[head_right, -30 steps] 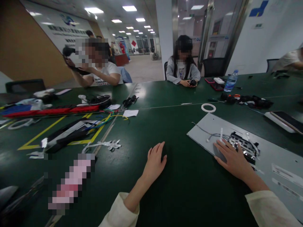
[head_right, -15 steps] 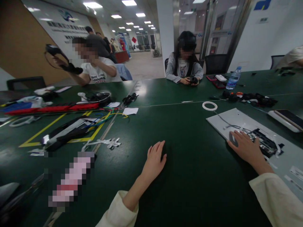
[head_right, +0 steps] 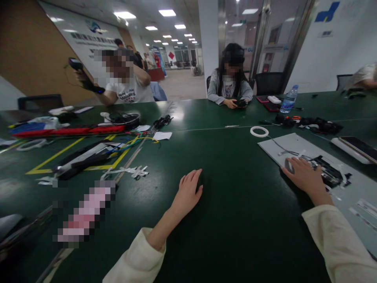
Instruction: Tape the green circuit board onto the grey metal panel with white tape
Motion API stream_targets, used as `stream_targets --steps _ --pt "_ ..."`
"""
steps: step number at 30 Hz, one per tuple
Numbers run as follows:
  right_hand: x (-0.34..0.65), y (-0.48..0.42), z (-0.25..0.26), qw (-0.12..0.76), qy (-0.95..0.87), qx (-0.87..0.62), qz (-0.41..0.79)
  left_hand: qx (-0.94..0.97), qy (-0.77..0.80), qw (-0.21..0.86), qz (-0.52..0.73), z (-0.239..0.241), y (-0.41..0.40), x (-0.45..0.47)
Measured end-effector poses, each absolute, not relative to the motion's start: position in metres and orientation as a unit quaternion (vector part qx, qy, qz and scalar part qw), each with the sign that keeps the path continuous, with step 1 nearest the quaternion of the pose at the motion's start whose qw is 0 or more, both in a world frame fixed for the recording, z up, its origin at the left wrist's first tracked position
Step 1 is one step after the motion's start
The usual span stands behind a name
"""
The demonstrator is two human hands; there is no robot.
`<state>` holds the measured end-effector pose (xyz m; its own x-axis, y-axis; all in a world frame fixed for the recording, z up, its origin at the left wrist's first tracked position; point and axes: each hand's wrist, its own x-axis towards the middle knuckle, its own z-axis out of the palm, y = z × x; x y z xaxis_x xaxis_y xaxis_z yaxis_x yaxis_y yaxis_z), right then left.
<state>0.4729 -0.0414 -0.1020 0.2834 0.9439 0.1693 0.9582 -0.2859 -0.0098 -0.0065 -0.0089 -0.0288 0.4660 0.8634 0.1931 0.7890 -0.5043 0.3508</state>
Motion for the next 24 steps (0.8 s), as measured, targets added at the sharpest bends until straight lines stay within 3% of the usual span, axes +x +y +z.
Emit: stream_targets --steps 24 --pt "0.497 -0.035 -0.091 0.152 -0.551 -0.814 -0.104 0.868 0.461 0.090 0.160 -0.041 -0.005 0.002"
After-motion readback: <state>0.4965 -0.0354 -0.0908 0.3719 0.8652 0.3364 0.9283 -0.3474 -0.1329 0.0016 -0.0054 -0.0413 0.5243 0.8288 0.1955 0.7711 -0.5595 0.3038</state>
